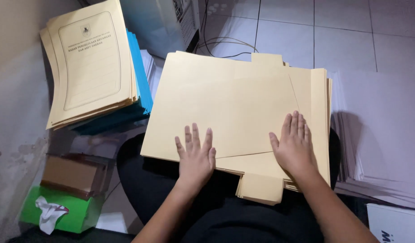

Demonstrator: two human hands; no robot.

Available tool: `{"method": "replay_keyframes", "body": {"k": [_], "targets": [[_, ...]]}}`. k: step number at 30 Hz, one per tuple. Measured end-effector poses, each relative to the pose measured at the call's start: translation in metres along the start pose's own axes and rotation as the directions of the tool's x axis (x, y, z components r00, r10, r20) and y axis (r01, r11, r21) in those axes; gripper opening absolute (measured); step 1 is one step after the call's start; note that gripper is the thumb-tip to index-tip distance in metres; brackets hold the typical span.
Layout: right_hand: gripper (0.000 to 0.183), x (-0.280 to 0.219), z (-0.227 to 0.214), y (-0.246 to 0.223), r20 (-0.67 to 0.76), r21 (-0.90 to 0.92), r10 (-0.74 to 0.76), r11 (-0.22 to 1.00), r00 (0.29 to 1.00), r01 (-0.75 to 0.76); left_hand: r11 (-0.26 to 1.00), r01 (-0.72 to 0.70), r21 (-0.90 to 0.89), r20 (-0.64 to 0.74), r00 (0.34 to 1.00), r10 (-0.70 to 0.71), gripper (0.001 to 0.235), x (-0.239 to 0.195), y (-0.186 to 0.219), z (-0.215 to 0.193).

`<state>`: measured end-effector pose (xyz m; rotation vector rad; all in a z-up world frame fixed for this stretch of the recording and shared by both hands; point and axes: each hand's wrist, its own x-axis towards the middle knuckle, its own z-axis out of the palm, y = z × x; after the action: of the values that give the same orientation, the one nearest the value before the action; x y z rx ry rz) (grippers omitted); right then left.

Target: The person sits on the floor and folds large beige file folders in half by hand. They repeatedly pick up a folder, fold it, and smooth it out on their lap.

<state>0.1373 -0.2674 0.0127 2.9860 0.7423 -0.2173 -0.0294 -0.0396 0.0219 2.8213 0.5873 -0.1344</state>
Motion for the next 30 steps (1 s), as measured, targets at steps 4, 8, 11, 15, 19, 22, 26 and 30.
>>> {"method": "replay_keyframes", "body": {"k": [4,8,11,15,19,22,26,30], "targets": [[0.083,-0.014,-0.017,-0.048,0.079,0.043,-0.087,0.996,0.993,0.084,0.989,-0.130,-0.070,0.168,0.976,0.140,0.062,0.021,0.024,-0.004],[0.091,0.014,-0.004,-0.043,0.122,0.071,-0.237,0.971,0.964,0.229,1.000,-0.016,-0.024,0.176,0.984,0.020,0.070,0.071,0.007,-0.013],[0.089,0.049,-0.009,-0.014,0.034,0.094,-0.094,0.991,0.995,0.091,0.992,0.126,-0.001,0.006,0.992,-0.126,0.071,0.106,-0.032,-0.010],[0.093,0.095,0.002,-0.002,0.008,0.052,-0.008,0.999,1.000,0.008,0.981,0.185,0.058,0.000,0.983,-0.185,0.072,0.130,-0.037,-0.010],[0.085,0.111,-0.018,-0.056,-0.002,0.103,-0.121,0.987,0.993,0.120,0.981,0.141,0.135,0.006,0.990,-0.143,0.065,0.160,-0.011,-0.002],[0.073,0.122,-0.014,-0.091,-0.027,0.138,-0.323,0.936,0.946,0.324,0.993,0.004,0.114,0.056,0.998,-0.010,0.062,0.185,0.010,0.014],[0.067,0.142,-0.008,-0.098,-0.032,0.151,-0.415,0.897,0.909,0.415,0.995,-0.088,0.047,0.073,0.994,0.084,0.063,0.192,0.009,0.007],[0.073,0.150,-0.024,-0.067,0.014,0.166,-0.259,0.953,0.966,0.253,0.999,0.039,-0.020,-0.015,0.999,-0.039,0.065,0.176,-0.006,-0.017]]}}
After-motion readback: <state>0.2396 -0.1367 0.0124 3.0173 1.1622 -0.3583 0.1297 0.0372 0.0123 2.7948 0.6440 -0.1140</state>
